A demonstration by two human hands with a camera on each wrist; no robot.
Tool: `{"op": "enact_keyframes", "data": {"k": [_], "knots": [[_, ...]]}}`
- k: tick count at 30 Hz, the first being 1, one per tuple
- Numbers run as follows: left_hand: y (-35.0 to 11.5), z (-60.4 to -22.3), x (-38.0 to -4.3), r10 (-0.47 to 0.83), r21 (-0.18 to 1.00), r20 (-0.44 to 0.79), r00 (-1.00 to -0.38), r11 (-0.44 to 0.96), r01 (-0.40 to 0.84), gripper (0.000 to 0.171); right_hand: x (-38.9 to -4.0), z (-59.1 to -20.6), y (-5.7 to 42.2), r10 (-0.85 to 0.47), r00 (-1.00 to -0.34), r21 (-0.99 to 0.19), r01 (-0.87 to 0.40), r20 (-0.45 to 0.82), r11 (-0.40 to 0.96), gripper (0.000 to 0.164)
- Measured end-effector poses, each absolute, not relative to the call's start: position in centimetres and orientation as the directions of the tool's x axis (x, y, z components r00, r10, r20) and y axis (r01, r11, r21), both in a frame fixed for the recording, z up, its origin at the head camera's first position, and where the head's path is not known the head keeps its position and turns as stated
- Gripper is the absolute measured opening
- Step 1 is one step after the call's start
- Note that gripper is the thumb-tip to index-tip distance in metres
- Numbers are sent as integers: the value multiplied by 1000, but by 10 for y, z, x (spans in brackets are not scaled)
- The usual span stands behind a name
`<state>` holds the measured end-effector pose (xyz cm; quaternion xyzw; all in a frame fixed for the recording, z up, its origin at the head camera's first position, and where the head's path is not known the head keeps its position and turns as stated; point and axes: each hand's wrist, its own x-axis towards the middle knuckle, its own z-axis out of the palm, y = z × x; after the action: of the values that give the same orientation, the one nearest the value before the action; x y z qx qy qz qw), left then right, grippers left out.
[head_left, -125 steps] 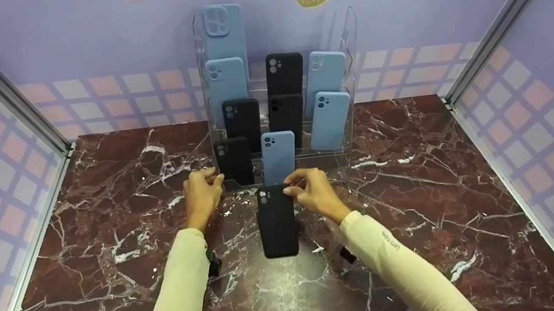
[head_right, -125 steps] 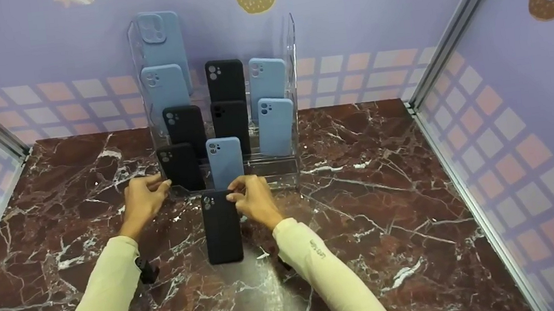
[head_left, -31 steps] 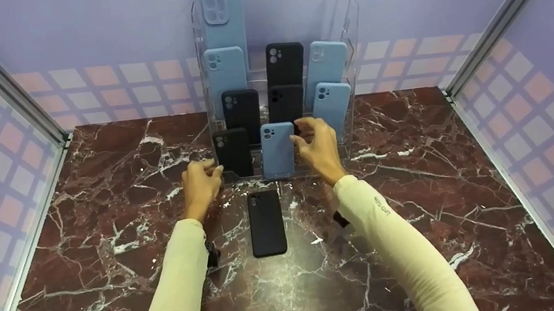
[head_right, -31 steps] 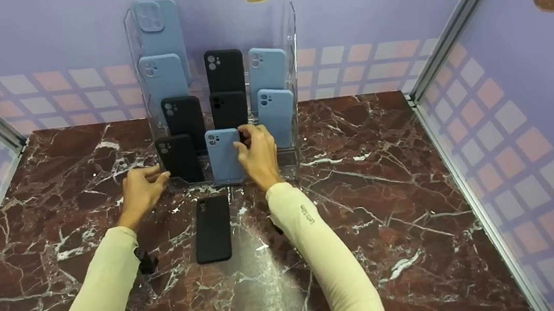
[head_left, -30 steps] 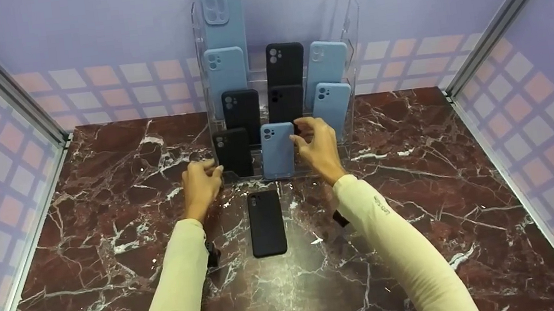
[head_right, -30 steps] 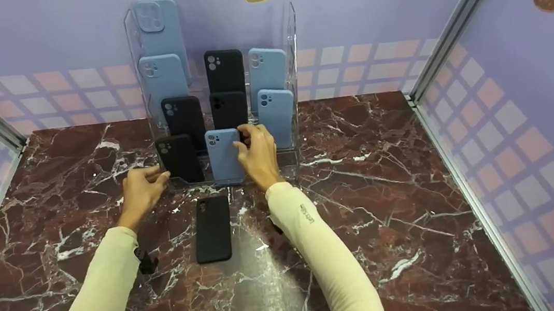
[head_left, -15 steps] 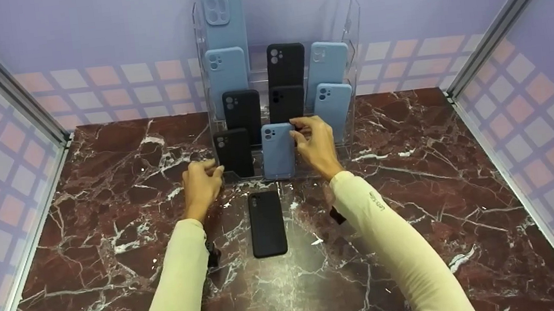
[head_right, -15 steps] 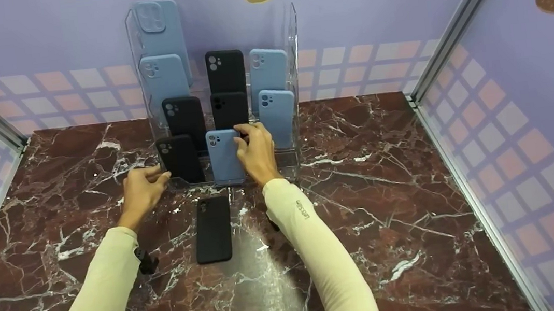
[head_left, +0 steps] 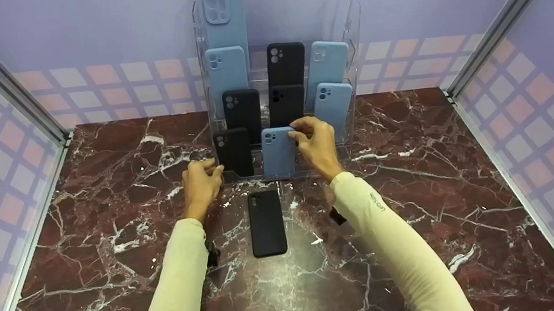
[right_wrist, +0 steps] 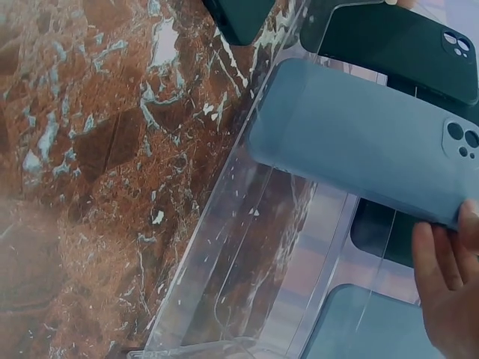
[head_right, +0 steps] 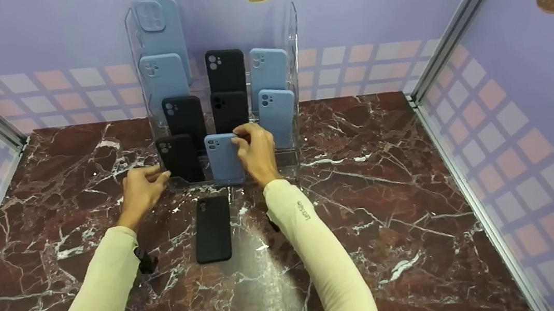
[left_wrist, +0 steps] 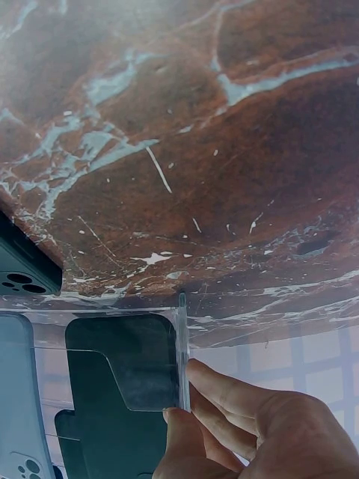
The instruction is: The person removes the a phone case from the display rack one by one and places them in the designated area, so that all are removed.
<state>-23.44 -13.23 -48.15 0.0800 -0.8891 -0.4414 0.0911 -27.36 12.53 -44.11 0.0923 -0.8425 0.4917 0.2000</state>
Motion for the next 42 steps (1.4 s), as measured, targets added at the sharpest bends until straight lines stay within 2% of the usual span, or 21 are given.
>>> {"op": "enact_keyframes", "data": {"k": [13, 29, 35, 42], "knots": [[-132, -482, -235, -224, 796, 103, -969, 603, -54, 32, -272, -444, 132, 25, -852, -757, -451, 523, 473, 7], [-132, -483, -234, -220, 807, 112, -969, 589, -40, 32, -259, -413, 142, 29, -788, -721, -548, 615, 425, 10], [-132, -483, -235, -213, 810, 115, -970, 585, -32, 32, -251, -404, 149, -2, -808, -725, -529, 589, 441, 11], [-132, -482, -234, -212, 808, 101, -972, 588, -45, 32, -242, -402, 156, -37, -865, -744, -451, 500, 493, 8]]}}
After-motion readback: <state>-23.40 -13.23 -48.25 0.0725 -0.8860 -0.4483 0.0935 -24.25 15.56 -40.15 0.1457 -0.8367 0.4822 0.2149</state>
